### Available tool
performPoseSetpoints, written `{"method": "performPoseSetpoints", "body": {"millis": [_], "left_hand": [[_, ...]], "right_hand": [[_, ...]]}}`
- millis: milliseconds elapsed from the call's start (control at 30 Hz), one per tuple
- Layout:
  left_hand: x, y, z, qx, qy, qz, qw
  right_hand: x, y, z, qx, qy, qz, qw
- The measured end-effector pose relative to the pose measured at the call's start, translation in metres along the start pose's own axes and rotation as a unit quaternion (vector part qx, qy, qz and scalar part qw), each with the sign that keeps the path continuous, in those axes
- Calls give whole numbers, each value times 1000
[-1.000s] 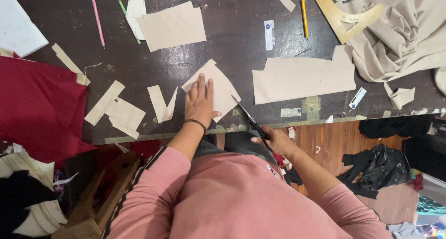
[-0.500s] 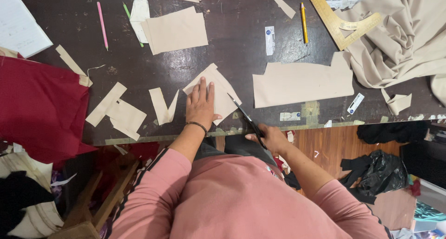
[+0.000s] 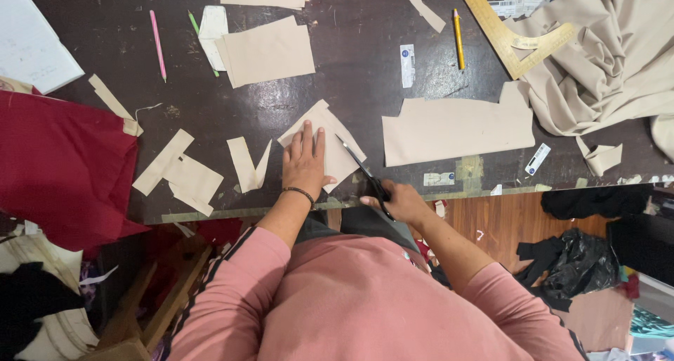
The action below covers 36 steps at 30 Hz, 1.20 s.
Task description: The person cuts beige fabric pieces on a dark worktable using scissors. They repeatedly position the fabric, cut along edges, and set aside the cut pieces. A ruler and pencil are visible but not used during the clip.
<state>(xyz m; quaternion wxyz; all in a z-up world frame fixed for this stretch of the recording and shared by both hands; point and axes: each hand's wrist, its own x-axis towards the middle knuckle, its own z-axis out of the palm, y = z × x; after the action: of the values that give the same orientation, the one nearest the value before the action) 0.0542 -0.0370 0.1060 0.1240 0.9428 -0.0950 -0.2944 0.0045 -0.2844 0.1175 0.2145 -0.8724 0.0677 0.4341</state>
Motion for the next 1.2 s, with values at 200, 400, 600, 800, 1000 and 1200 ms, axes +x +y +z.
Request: {"method": "performPoseSetpoints", "body": {"millis": [200, 400, 600, 800, 1000, 1200], "left_hand": [[0, 1, -1, 7, -2, 1, 1000], [2, 1, -3, 11, -16, -4, 1000], [2, 2, -5, 1, -27, -8, 1000], [-1, 4, -10, 5, -30, -7, 1000], [2, 1, -5, -6, -25, -2, 1000], [2, 0, -4, -1, -25, -6, 1000]], "right_hand": [[12, -19, -5, -22, 4, -9, 1000], [20, -12, -5, -11, 6, -7, 1000], [39, -25, -3, -19, 13, -16, 1000], [29, -33, -14, 8, 4, -34, 999], [52, -40, -15, -94, 53, -53, 993], [55, -34, -14, -76, 40, -57, 995]]}}
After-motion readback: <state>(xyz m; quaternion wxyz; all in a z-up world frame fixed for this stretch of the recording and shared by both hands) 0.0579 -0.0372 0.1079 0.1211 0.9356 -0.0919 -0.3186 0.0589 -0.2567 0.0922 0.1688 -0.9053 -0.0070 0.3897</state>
